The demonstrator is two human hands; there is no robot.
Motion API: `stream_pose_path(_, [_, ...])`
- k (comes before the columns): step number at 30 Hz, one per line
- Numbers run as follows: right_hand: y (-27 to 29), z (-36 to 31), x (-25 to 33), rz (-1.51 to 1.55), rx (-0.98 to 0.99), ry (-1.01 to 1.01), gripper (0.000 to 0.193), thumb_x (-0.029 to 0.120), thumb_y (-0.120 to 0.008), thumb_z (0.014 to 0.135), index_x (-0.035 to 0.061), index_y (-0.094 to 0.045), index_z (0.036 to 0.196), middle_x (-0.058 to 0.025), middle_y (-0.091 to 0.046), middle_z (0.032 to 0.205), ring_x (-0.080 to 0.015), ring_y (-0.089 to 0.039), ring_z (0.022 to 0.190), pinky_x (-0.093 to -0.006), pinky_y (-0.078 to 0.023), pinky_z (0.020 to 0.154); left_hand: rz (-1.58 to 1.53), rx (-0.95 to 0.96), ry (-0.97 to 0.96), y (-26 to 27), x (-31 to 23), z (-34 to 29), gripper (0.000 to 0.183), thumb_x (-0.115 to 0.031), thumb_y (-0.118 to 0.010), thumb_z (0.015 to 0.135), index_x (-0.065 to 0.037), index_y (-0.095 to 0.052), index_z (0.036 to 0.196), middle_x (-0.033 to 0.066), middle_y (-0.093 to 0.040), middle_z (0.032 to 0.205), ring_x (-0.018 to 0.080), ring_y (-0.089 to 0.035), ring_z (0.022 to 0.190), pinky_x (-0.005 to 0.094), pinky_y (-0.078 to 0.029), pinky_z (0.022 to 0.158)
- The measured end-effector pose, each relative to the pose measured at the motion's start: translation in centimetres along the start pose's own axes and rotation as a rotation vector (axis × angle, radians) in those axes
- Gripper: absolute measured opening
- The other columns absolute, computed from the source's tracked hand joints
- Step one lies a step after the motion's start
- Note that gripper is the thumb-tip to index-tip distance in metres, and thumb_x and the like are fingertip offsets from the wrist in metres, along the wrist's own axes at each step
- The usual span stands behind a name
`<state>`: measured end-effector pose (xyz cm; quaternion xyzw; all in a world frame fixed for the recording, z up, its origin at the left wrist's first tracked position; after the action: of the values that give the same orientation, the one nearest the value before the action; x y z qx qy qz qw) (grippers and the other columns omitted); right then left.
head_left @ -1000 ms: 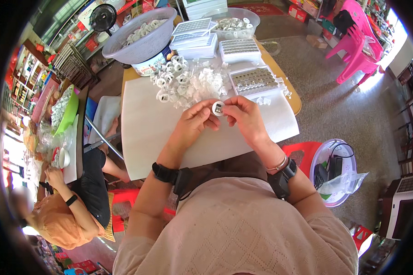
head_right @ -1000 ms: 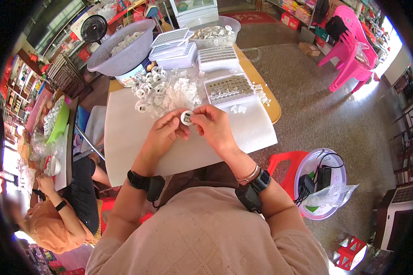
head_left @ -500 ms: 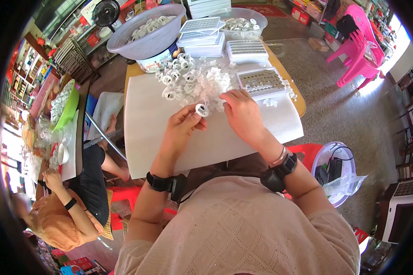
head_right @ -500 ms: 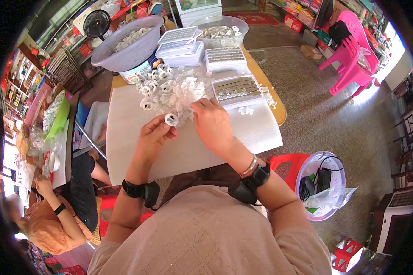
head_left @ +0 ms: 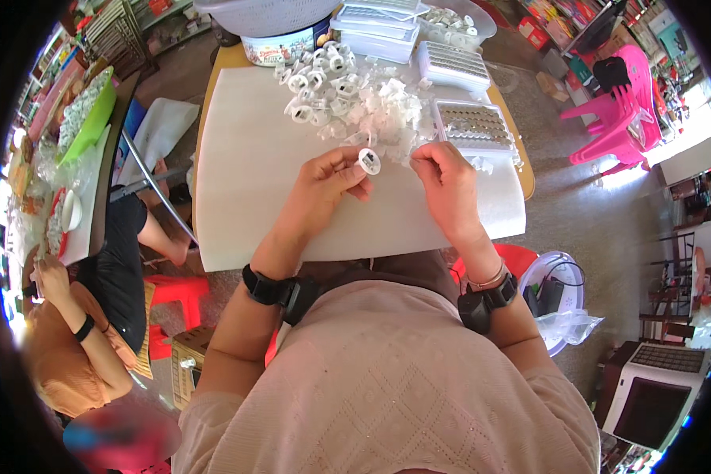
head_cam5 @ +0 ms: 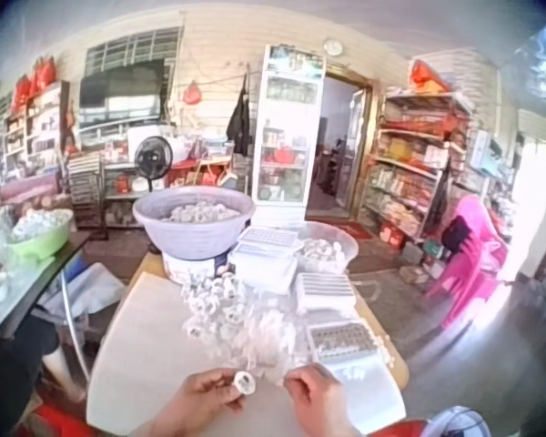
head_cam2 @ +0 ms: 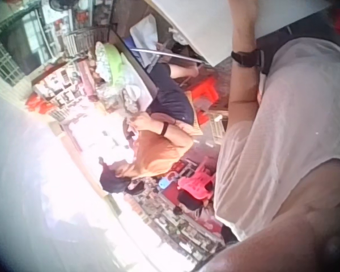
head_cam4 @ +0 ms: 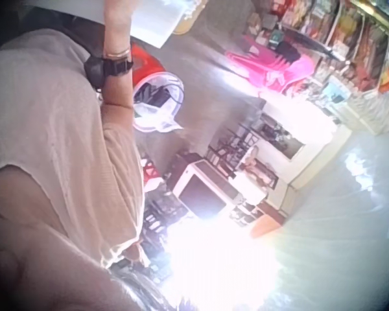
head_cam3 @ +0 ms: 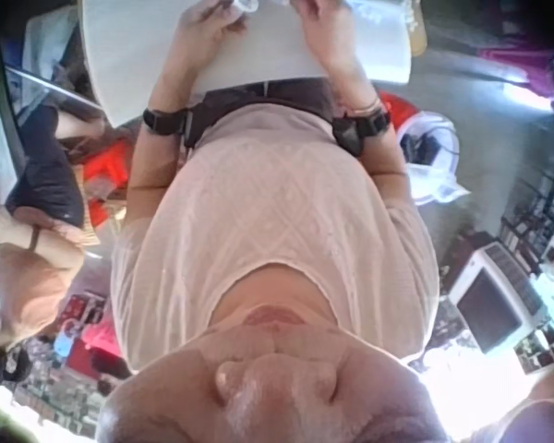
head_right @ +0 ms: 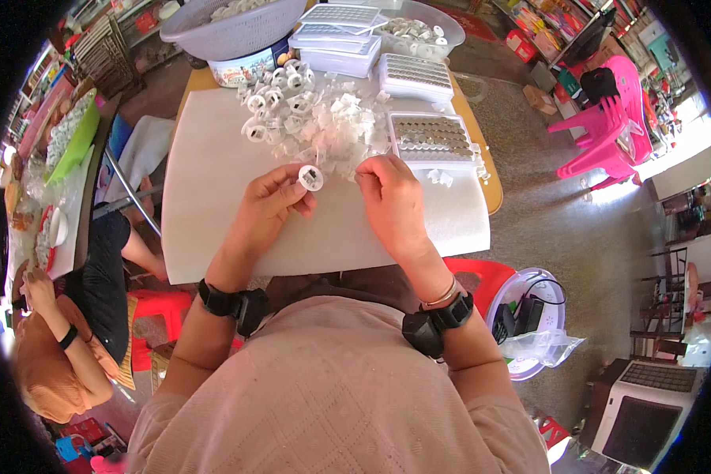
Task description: Manually assembling small white electronic components by inserting internal pieces into outer housings.
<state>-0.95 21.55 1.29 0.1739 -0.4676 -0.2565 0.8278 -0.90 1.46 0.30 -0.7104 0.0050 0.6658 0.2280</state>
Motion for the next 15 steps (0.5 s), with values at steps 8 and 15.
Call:
stream_pose_path(8, [1.2,-1.0,1.4,0.455,0.209,-0.550,0.007,0.004,-0.060,0.084,-0.0010,-0.061,0.088,-0.0011,-0.059,0.071,-0.0064,-0.051,0.062,-0.0227,-0.043,0.055,-0.031,-0.008,-0.003,0.4,0.4,-0.2,0.033,-0.011,-0.053,0.093,0.007,-0.053,0.121,0.0075,-0.062,0.086,0.0139,-0.060,0.075,0.0264,-0.050,0.070])
stream_pose_path(15, [0.8,-2.0,1.8,0.318,0.296,-0.463,0.011,0.003,-0.058,0.083,0.0005,-0.065,0.091,-0.0018,-0.058,0.072,-0.0070,-0.053,0.063,-0.0229,-0.043,0.055,-0.018,0.037,-0.019,0.5,0.6,-0.1,0.034,-0.013,-0.054,0.094,0.006,-0.054,0.121,0.0069,-0.061,0.098,0.0141,-0.059,0.082,0.0272,-0.049,0.069])
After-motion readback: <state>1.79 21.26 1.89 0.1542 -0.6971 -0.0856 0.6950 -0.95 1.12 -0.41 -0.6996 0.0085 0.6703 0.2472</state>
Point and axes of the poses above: each hand's wrist, its own z-axis towards the middle knuckle, its own y-axis out of the back of the hand, x = y × z, the point moved 1 cm from there along z, towards the middle knuckle
